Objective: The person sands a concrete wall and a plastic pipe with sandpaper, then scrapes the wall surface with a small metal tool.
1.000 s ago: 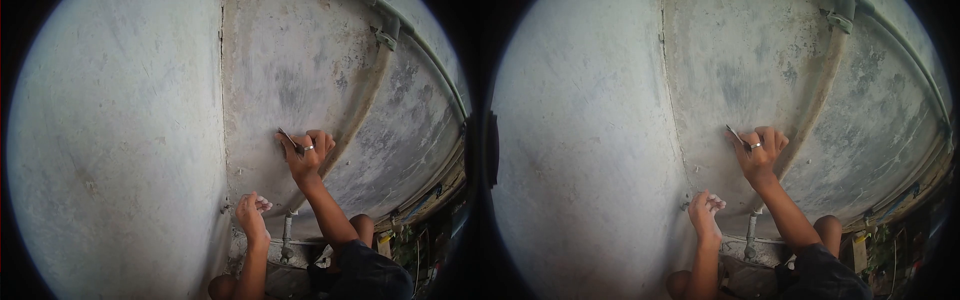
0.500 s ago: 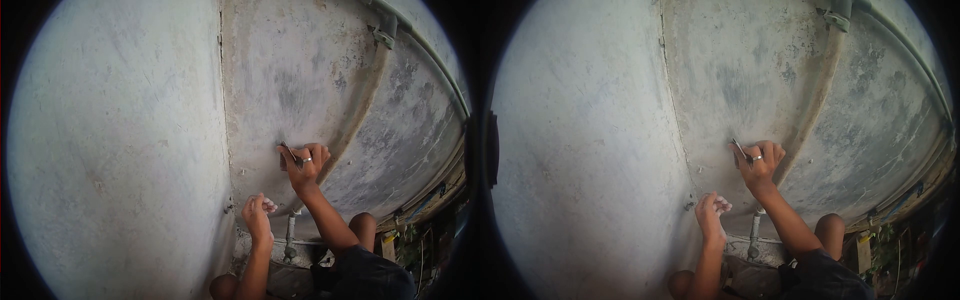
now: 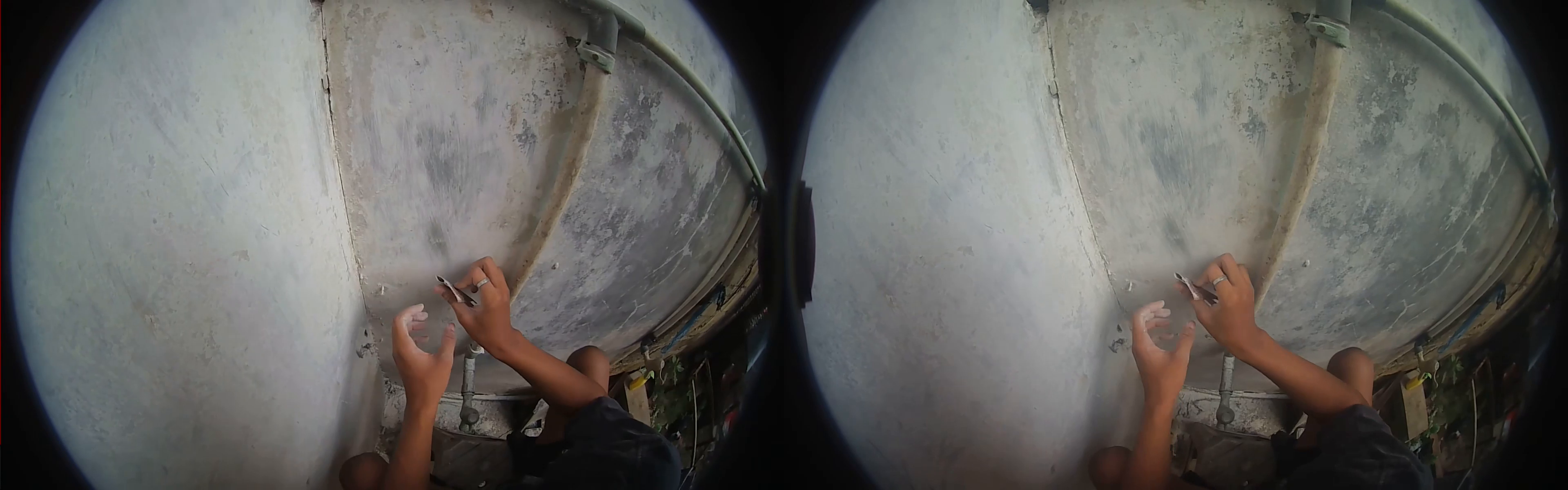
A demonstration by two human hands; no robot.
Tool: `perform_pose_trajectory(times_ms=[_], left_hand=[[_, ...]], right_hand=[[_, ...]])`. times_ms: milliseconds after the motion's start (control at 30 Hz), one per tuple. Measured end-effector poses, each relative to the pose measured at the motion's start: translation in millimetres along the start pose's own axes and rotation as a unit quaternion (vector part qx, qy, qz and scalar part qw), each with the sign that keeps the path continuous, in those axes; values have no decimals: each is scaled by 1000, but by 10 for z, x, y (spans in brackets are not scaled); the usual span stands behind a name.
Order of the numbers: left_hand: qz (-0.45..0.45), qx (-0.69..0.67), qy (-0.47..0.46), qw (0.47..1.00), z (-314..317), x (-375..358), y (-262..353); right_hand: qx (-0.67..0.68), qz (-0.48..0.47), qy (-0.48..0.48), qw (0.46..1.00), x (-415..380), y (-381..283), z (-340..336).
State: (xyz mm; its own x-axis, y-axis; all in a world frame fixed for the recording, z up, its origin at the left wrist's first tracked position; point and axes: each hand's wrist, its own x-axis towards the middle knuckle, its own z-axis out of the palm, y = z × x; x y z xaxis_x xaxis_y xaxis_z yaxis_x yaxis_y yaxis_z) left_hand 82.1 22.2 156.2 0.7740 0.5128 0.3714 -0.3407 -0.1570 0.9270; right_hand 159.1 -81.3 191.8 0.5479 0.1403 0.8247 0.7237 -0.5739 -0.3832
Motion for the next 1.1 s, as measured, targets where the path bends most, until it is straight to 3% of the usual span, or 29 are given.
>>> perform_pose_trajectory(times_ms=[67,167,267,367,567,667,800,867,900,967,1000,1033,1100], left_hand=[[163,103,-9,981,71,3,136],[172,110,-83,975,177,-72,-23],[-51,-7,-175,983,166,-132,13],[-75,-40,-197,977,121,-127,38],[-152,-172,-295,928,-98,-75,26],[-233,-221,-307,896,-204,-54,-5],[-279,-342,-325,836,-272,-57,6],[-258,-313,-306,861,-241,-76,-78],[-247,-298,-297,873,-218,-72,-94],[-102,-78,-183,975,-51,-150,-58],[-24,34,-120,992,27,-187,-31],[132,212,-81,965,45,-235,-22],[237,277,-97,926,88,-368,-44]], right_hand=[[76,97,-68,990,-61,-23,-140],[139,225,-163,950,-126,-34,-328],[196,259,-183,928,-225,78,-342],[337,325,-236,852,-220,167,-441],[396,321,-233,828,-329,358,-540],[431,357,-215,801,-332,355,-597],[541,413,-225,698,-369,445,-619],[618,426,-223,622,-444,494,-598],[563,413,-220,681,-430,456,-612],[441,383,-210,784,-384,318,-619],[424,394,-202,790,-415,301,-601],[407,405,-195,795,-468,291,-579],[364,418,-185,812,-546,264,-541]])
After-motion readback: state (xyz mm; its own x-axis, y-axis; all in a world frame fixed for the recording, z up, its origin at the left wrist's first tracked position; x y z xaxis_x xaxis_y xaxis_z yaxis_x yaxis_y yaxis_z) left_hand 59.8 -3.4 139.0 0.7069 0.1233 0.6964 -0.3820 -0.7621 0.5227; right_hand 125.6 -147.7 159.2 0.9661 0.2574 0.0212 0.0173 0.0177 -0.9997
